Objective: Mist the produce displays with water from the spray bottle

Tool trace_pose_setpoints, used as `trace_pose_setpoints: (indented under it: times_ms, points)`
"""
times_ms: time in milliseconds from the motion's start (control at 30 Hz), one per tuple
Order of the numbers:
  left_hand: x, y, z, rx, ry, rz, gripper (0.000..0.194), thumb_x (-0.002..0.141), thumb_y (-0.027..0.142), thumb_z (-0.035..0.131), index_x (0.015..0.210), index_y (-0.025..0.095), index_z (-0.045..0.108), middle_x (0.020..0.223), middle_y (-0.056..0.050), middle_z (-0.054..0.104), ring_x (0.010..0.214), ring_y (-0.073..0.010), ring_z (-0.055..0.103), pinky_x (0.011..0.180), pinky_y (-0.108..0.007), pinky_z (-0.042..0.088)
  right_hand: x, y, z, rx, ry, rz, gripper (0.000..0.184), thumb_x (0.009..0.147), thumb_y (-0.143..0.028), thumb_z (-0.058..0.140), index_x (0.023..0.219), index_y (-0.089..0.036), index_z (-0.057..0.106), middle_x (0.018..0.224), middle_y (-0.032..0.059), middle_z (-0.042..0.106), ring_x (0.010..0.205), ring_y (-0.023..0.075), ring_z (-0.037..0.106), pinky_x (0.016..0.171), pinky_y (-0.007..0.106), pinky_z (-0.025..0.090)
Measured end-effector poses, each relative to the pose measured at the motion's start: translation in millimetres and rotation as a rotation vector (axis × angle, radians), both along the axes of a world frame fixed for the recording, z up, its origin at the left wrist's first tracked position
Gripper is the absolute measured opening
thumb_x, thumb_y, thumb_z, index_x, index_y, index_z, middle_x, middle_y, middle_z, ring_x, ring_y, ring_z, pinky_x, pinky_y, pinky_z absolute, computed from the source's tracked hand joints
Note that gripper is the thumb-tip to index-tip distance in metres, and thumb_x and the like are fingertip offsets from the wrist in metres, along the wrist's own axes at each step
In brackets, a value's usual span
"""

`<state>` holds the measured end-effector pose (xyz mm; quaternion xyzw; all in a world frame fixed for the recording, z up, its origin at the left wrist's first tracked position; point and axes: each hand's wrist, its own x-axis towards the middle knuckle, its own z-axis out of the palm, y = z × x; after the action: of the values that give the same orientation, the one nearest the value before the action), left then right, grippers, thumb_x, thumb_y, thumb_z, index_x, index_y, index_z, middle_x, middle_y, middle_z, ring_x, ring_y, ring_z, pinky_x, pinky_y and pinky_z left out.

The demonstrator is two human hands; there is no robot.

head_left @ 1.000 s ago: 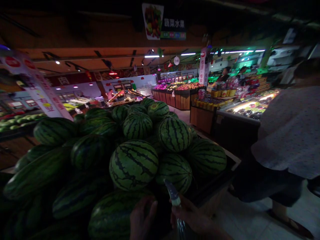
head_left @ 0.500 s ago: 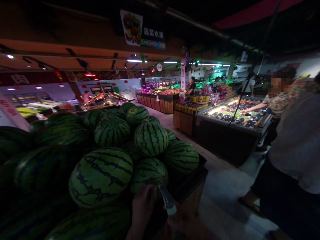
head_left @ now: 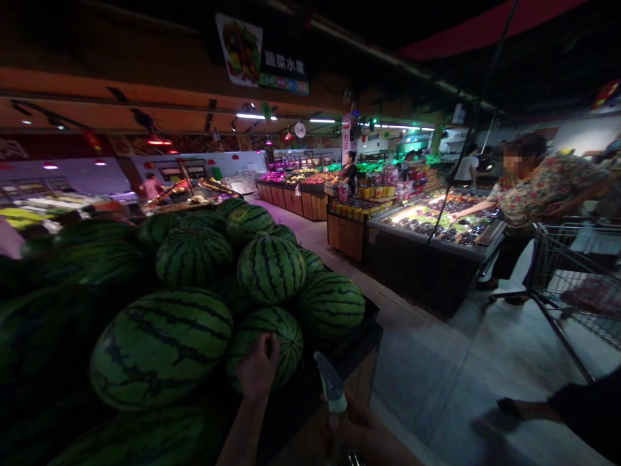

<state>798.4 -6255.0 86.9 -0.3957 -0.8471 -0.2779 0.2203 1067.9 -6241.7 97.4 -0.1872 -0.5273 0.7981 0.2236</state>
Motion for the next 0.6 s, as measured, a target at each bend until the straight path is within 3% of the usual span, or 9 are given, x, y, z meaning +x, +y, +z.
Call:
trace_pose_setpoints:
  times_ms: [100,233,467,600]
  points:
    - [-3,-1,-5.9,0.009,0.04,0.019,0.043,0.1,0.044,0.045,0.087,0.018,0.077,0.07,-0.009,0.078,0.061,-0.0198,0.067,0.055,-0.026,0.028,0,6,-3.4,-0.082,0.001,-0.008,0.06,0.071,-0.062,0.088,0.115,-0.025,0.07,0.092,0.0009,0.068,0.085,0.018,0.063,0.083,0.032,0.047]
    - [-7,0,-13.3,0.027,0.088,0.036,0.042,0.099,0.045,0.048,0.087,0.018,0.078,0.068,-0.009,0.078,0.06,-0.0203,0.068,0.056,-0.026,0.032,3,22,-10.6,-0.081,0.029,-0.015,0.063,0.073,-0.066,0.084,0.116,-0.024,0.067,0.083,-0.0013,0.066,0.07,0.0147,0.06,0.071,0.03,0.046]
    - [-14,-2,-22.9,0.107,0.198,0.05,0.044,0.097,0.048,0.052,0.08,0.017,0.078,0.06,-0.006,0.075,0.054,-0.0208,0.068,0.052,-0.027,0.036,27,75,-2.0,0.069,-0.042,-0.115,0.057,0.082,-0.067,0.076,0.118,-0.023,0.065,0.086,0.0,0.069,0.078,0.0166,0.062,0.078,0.032,0.045]
    - [-17,-5,-29.7,0.163,0.342,0.056,0.04,0.096,0.046,0.056,0.076,0.019,0.078,0.056,-0.003,0.074,0.048,-0.0176,0.066,0.049,-0.025,0.037,31,105,1.6,0.045,-0.073,-0.094,0.058,0.082,-0.07,0.074,0.113,-0.023,0.065,0.077,-0.0016,0.066,0.073,0.0166,0.061,0.075,0.032,0.043]
